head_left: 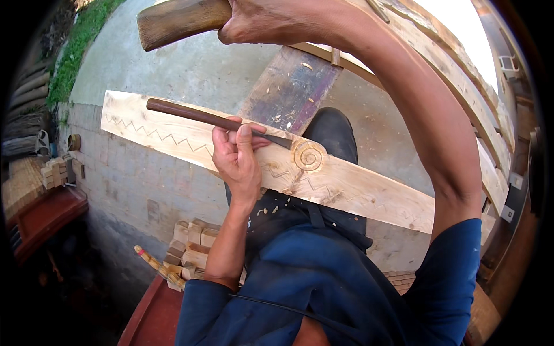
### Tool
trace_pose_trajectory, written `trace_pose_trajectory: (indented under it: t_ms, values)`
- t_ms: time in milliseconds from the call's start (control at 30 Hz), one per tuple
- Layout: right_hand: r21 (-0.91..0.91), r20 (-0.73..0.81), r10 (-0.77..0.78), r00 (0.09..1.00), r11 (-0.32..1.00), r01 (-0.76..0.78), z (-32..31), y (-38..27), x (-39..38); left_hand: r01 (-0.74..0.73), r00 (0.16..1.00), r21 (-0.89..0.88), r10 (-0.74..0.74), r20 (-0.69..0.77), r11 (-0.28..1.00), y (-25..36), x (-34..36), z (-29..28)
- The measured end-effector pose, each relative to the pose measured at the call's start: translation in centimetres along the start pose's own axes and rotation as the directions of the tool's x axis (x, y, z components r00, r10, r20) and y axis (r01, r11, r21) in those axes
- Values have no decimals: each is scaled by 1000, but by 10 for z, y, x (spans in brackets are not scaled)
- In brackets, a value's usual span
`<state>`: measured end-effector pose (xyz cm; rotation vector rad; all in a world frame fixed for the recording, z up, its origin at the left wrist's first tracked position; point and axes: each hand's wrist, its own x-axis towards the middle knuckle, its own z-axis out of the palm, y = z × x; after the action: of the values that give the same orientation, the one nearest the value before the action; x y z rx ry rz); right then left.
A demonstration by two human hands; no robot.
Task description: The person carves a decorative spiral and zigzag pattern into a long wooden plank using a chisel and a wooden mallet. The person holds the chisel in the left hand and strikes it with the mallet in the right hand to remove wood shavings.
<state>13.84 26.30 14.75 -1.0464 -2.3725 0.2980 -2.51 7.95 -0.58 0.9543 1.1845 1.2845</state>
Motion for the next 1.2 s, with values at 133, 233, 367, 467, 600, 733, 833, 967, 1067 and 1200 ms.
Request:
trace_pose_trajectory:
  t_ms: [133, 233, 367, 467, 600, 733, 833, 967, 1067, 1200]
  values:
    - [-9, -12, -30, 999, 1000, 30, 3, -6, 8, -2, 1000, 28, 1, 12, 1000, 0, -1, 0]
    - [-24, -4, -45, 999, 999, 45, 10, -12, 18, -30, 1000, 68, 30, -2, 997, -2, -2, -1]
    - [-26, -54, -95, 994, 995, 94, 17, -15, 31, -82, 997, 69, 81, 10, 994, -2, -4, 2]
    - [-55, -75, -133, 988, 990, 129, 21, -21, 46, -81, 997, 51, 80, 7, 995, -2, -4, 1]
    - [-87, -62, -128, 990, 989, 123, 18, -31, 58, -66, 998, 53, 65, 20, 996, 1, -3, 2]
    - [-264, 190, 218, 957, 951, -165, 2, -90, 82, -64, 998, 79, 64, 7, 995, 0, -3, -1]
    - [-80, -71, -214, 974, 975, 208, 22, -47, 69, -86, 996, 85, 86, 2, 993, 0, -5, 0]
    - [-71, -65, -184, 981, 981, 179, 21, -59, 89, -116, 993, 92, 114, 28, 989, -1, -5, 3]
    - [-115, 184, -307, 934, 937, 331, 38, -73, 101, -121, 993, 119, 122, -2, 986, -2, -8, -3]
    - [-255, 392, -370, 842, 836, 486, 47, -72, 108, -135, 991, 103, 135, 13, 985, -8, -8, -5]
